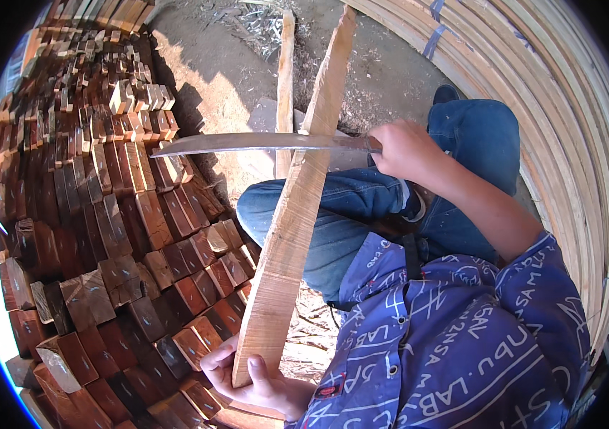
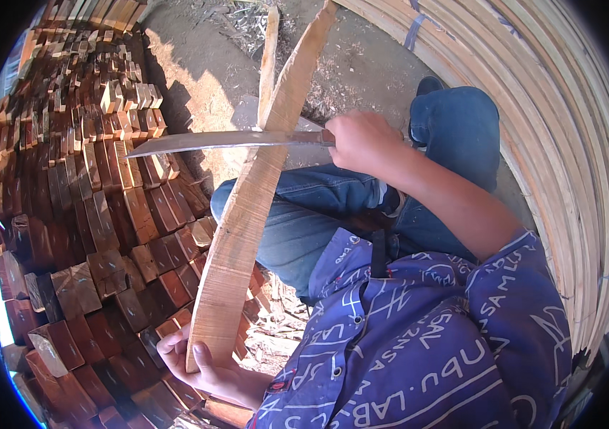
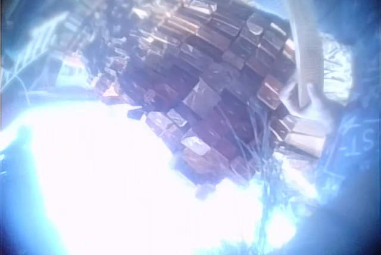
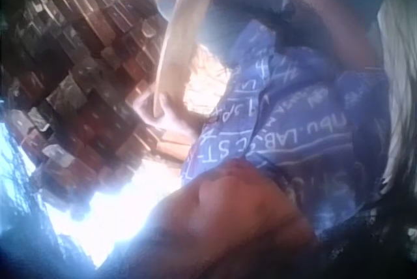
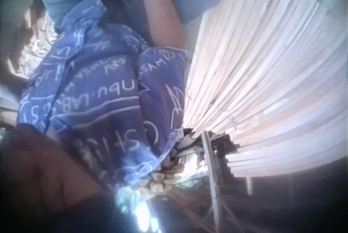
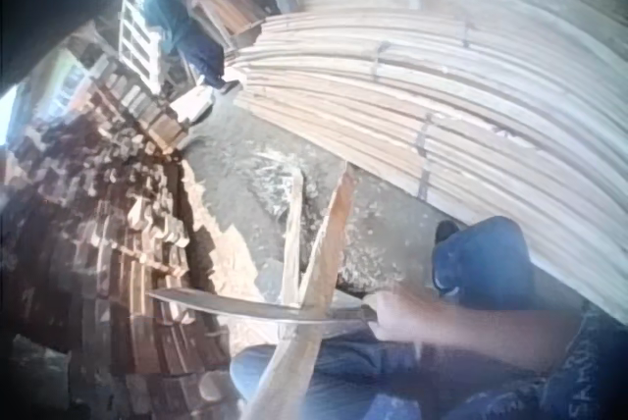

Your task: The person sits on the ground and uses a large knife to shave and shape a long, thin piece of wood. They repeatedly draw the knife along the wood's length to remove thin shavings, gradually refining its profile. Stacks of finished wood pieces are visible nearby.

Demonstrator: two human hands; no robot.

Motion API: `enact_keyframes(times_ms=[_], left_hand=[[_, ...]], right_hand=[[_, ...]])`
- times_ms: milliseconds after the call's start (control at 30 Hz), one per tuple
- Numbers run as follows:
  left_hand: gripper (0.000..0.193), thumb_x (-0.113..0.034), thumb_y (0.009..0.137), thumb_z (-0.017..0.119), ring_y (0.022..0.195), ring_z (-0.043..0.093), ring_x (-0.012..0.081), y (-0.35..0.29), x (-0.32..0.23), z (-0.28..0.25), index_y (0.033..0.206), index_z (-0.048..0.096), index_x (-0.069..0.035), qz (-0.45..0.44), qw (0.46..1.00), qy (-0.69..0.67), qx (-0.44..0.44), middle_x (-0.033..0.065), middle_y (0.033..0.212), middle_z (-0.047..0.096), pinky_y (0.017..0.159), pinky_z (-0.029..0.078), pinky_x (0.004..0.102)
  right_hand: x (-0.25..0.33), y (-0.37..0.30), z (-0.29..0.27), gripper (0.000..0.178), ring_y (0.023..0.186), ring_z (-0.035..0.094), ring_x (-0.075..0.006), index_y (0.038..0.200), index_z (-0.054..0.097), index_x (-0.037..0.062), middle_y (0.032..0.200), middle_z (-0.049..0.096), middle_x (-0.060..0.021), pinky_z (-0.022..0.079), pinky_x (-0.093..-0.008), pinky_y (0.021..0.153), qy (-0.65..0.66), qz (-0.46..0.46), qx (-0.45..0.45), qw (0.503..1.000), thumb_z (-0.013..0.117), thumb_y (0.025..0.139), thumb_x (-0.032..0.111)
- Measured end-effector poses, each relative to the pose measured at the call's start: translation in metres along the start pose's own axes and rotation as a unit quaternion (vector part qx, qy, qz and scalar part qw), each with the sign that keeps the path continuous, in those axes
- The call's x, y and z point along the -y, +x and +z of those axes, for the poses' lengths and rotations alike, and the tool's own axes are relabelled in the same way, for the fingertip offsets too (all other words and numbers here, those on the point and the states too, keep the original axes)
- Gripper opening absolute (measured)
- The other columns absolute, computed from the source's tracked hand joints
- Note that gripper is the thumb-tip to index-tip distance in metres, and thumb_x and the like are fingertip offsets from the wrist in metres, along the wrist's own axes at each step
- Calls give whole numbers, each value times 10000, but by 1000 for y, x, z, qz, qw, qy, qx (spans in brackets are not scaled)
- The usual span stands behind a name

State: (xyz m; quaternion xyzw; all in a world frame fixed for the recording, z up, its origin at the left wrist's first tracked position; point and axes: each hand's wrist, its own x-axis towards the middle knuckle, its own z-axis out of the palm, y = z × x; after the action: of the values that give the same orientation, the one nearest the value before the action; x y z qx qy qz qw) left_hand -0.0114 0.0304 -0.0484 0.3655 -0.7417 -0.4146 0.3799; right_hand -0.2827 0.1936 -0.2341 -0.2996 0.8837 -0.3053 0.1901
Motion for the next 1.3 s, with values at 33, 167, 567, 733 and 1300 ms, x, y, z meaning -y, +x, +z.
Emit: enact_keyframes(times_ms=[33, 167, 567, 733, 1300], left_hand=[[436, -244, 739, 827, 743, 604, 153, 0, 2, -1, 956, 516, -29, -10, 1000, -6, 0, 85, 798, 616, 719, 508, 295], [385, -191, 758, 821, 736, 600, 136, 2, 14, -3, 953, 530, -32, -32, 999, -28, -16, 85, 805, 630, 749, 496, 280], [383, -217, 760, 822, 755, 583, 122, 2, 16, -9, 949, 547, -28, -41, 999, -20, 7, 82, 820, 627, 745, 484, 278], [442, -233, 758, 824, 769, 627, 156, 3, 6, -2, 978, 508, -15, 9, 999, -41, 33, 109, 815, 627, 765, 514, 294], [455, -253, 731, 843, 751, 604, 148, 12, -4, -5, 954, 510, -38, -10, 1000, 11, 21, 103, 815, 625, 733, 502, 293]], right_hand=[[2, -1, -3, 183, 775, 641, -431, 844, 662, -2, 739, 644, -237, 510, -510, 713, 11, 32, 29, 999, 678, 708, 120], [26, -13, -4, 145, 725, 646, -420, 807, 656, 17, 705, 639, -221, 509, -519, 697, 19, 1, 14, 1000, 677, 712, 124], [11, -9, -9, 179, 759, 674, -381, 843, 683, 27, 761, 671, -198, 529, -494, 699, -41, 19, -10, 999, 678, 729, 165], [60, -25, -27, 188, 770, 667, -400, 850, 680, 23, 771, 669, -208, 524, -501, 729, -21, -60, 69, 996, 687, 740, 174], [-39, -14, -17, 482, 524, 526, -247, 743, 637, -33, 561, 541, -169, 432, -400, 553, 123, 156, -18, 980, 685, 862, 432]])
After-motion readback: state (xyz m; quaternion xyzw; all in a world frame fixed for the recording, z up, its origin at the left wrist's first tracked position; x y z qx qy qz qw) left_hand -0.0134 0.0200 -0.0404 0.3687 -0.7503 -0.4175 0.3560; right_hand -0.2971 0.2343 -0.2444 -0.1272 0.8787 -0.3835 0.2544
